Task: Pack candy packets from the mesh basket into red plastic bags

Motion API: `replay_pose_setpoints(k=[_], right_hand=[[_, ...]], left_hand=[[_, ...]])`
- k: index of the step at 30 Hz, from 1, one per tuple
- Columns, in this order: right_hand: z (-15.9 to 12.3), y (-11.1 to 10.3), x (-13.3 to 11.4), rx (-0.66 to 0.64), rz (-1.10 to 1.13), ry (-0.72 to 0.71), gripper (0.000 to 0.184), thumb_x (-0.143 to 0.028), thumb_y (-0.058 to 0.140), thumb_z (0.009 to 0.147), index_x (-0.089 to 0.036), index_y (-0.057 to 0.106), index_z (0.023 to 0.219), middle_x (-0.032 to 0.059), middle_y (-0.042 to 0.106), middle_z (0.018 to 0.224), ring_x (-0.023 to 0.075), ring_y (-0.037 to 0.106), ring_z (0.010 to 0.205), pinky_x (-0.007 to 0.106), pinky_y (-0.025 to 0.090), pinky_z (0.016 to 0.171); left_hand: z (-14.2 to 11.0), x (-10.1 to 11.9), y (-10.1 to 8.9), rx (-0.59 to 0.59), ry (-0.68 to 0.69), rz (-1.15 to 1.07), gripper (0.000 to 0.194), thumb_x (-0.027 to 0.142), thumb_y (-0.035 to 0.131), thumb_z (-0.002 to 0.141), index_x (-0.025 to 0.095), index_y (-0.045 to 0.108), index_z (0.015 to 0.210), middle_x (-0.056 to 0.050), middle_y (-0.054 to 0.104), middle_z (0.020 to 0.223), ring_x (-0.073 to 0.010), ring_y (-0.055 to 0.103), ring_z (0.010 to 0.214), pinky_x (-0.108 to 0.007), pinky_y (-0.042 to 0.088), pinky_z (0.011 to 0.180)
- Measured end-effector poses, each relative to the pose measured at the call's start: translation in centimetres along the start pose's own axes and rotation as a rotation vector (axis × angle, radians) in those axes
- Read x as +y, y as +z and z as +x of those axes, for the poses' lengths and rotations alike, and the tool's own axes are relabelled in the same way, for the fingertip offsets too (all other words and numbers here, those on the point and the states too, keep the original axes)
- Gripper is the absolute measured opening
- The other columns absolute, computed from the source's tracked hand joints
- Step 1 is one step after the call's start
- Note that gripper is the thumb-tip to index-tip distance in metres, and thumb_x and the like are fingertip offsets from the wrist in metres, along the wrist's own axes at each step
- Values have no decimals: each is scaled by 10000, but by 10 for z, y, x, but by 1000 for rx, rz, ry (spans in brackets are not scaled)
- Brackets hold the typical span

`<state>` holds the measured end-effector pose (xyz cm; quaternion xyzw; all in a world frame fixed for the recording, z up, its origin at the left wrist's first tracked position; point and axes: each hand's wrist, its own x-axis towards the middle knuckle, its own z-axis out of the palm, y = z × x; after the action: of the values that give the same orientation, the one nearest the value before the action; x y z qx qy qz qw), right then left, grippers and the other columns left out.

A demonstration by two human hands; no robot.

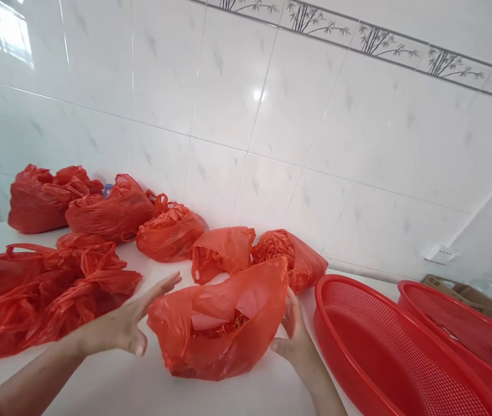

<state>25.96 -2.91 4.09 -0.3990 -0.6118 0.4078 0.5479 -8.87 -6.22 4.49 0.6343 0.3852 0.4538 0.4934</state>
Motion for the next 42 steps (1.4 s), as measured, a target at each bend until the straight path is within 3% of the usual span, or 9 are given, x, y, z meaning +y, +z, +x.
replay_pose_setpoints(k=[4,9,15,21,24,27,32,37,42], right_hand=[[14,27,-18,-188,113,130,942,-451,818,537,-359,378,1365,97,533,1324,340,504,1204,516,473,914],[31,32,-26,-245,295,266,347,-446,755,656,-254,700,940,89,716,975,318,644,982,496,478,905],[47,27,-6,47,565,271,397,-387,735,704,-273,642,1072,55,698,1067,246,650,968,414,527,832],[38,46,33,-42,698,426,310,-448,620,775,-233,669,992,70,704,1017,264,643,968,442,512,810],[30,51,39,-85,822,479,176,-414,602,787,-248,635,740,24,682,796,210,642,755,373,507,700],[27,57,39,-136,823,430,373,-408,598,789,-221,416,523,-40,453,505,112,450,477,258,409,525],[22,70,36,-348,553,387,316,-490,685,716,-228,509,705,-109,305,420,58,212,374,213,212,432],[10,83,21,-401,449,472,578,-395,749,688,-274,483,1187,-60,586,668,116,555,578,250,429,599],[5,94,15,-437,307,434,564,-316,777,652,-278,521,1153,-11,662,848,180,625,765,322,481,724]], left_hand=[[10,5,37,-13,10,-84,1061,382,875,438,314,398,1382,-113,543,1312,-331,530,1168,-448,466,915],[41,28,59,15,8,-299,380,404,710,726,187,666,1035,-96,696,984,-255,647,928,-371,503,844],[70,11,56,259,-157,-774,314,374,659,783,179,621,1027,-102,712,993,-243,680,894,-363,540,815],[77,-36,75,252,-344,-1001,355,381,622,807,159,584,1081,-121,719,970,-275,683,934,-395,540,848],[74,-44,81,272,-377,-1033,362,417,594,823,150,589,1067,-130,722,939,-284,683,929,-409,539,843],[72,-44,84,281,-405,-1034,360,453,571,833,144,610,1014,-132,721,928,-276,685,915,-394,535,844],[67,-47,90,264,-469,-949,323,453,578,824,163,608,961,-79,707,751,-237,686,695,-376,548,701],[63,-47,99,297,-453,-838,244,401,635,790,178,591,880,-1,645,618,-157,616,539,-275,495,561],[61,-52,108,157,-354,-679,193,348,675,744,171,610,785,-16,662,695,-151,610,621,-260,469,598]])
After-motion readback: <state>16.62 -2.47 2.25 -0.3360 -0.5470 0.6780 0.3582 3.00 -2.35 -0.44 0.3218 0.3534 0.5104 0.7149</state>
